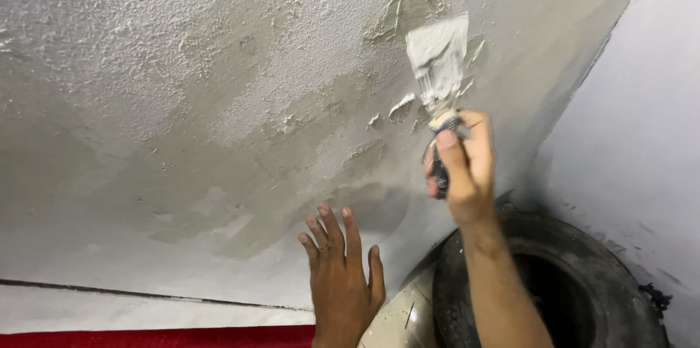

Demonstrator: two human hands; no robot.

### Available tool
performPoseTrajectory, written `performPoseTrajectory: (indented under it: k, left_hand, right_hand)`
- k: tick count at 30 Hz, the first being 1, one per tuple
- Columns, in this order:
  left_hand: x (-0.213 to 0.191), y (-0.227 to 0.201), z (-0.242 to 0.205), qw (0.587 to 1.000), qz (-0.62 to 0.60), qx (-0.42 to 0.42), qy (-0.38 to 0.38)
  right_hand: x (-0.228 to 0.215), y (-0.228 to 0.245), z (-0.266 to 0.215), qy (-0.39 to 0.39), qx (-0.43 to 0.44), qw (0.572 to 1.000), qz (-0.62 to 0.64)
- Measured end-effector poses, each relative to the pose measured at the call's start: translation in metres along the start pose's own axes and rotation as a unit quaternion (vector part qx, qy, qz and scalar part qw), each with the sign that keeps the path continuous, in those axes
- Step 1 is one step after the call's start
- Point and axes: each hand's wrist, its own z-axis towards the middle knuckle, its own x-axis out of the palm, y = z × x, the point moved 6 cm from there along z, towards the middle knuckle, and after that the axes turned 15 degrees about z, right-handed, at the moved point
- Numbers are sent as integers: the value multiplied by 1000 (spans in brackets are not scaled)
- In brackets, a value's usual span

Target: The person spreads plaster onto a wall using a putty knife, scoops more plaster from a bucket, and applies it across the wall.

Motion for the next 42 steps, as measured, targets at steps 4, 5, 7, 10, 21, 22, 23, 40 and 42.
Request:
performPoseTrajectory:
  k: [4,5,7,10,21,22,23,40,42]
  left_hand:
    - [0,3,-1,1000,1,3,2]
    - [1,4,0,1000,4,7,9]
    - [0,6,1,1000,8,9,15]
    - [-4,9,4,1000,10,12,-1]
    - [1,-19,10,999,-25,28,10]
    - [4,-21,9,999,-25,28,11]
    - [6,-23,8,999,-30,31,15]
    - [29,-17,18,996,-6,43,75]
    - [31,-16,19,995,-7,33,89]
  right_hand:
    - [13,46,11,1,-90,995,-48]
    - [13,53,10,-12,-132,985,-108]
    - [15,58,11,-22,-174,970,-166]
    - [29,66,9,-27,-269,899,-346]
    - [18,50,-48,-11,-174,875,-452]
    - [19,56,-45,-11,-173,875,-452]
    - [19,63,-42,-16,-187,886,-423]
    - [-6,70,8,-27,-228,891,-391]
    - [9,81,19,-19,-214,885,-414]
